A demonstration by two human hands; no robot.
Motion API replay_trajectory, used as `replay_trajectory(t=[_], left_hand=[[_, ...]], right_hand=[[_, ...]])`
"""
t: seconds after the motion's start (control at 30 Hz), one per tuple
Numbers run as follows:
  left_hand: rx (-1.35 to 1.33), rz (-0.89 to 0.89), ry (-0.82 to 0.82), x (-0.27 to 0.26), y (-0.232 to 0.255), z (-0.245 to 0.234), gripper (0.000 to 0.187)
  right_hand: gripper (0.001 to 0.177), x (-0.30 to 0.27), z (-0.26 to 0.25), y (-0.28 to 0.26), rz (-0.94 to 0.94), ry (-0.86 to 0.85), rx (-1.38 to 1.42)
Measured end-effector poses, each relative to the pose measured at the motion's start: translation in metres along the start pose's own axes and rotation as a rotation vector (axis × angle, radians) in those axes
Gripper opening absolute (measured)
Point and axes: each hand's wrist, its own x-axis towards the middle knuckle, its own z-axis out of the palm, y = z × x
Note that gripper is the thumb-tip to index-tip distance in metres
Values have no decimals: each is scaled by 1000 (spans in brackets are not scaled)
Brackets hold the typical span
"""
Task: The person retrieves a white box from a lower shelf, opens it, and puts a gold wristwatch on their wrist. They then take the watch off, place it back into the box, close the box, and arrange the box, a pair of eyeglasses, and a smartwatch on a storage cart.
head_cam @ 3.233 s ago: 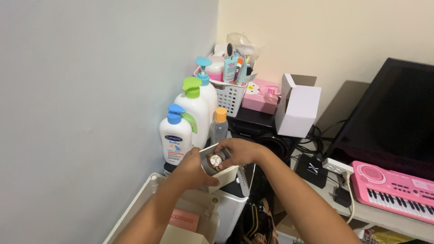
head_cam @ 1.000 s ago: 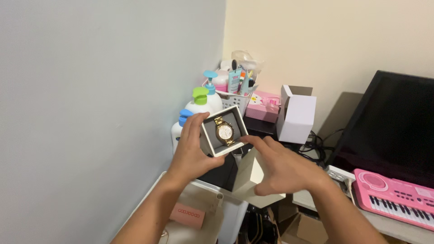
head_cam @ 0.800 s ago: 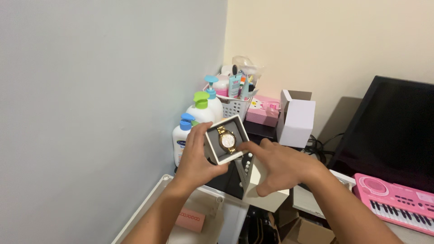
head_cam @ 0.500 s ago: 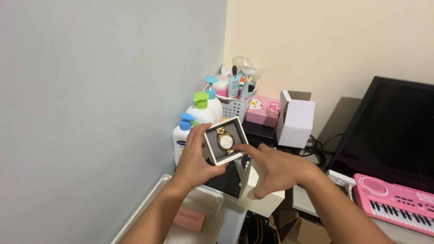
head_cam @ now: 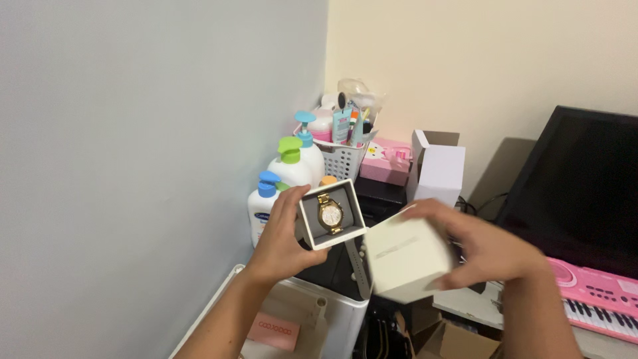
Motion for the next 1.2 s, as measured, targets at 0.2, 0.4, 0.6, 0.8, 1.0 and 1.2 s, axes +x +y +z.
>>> replay_trajectory(t=[0.2,0.4,0.6,0.8,1.0,1.2], left_hand=[[15,-39,7,2,-5,7,101],[-73,-75,-70,5,1,10,100],[-7,-63,-137,-1,2,1,96],[-75,-252,-252,-4,1,-10,98],[-129,-354,-248,-17,5,-18,97],[-119,-454,-285,-33,14,-30,102]], right_hand=[[110,-20,-6,61,-205,330,397],[113,-7,13,91,-336,465,390],[122,-2,33,98,-150,520,288],[120,8,47,101,-116,385,150],[120,22,61,95,-68,314,135],[118,30,74,88,-101,221,131]])
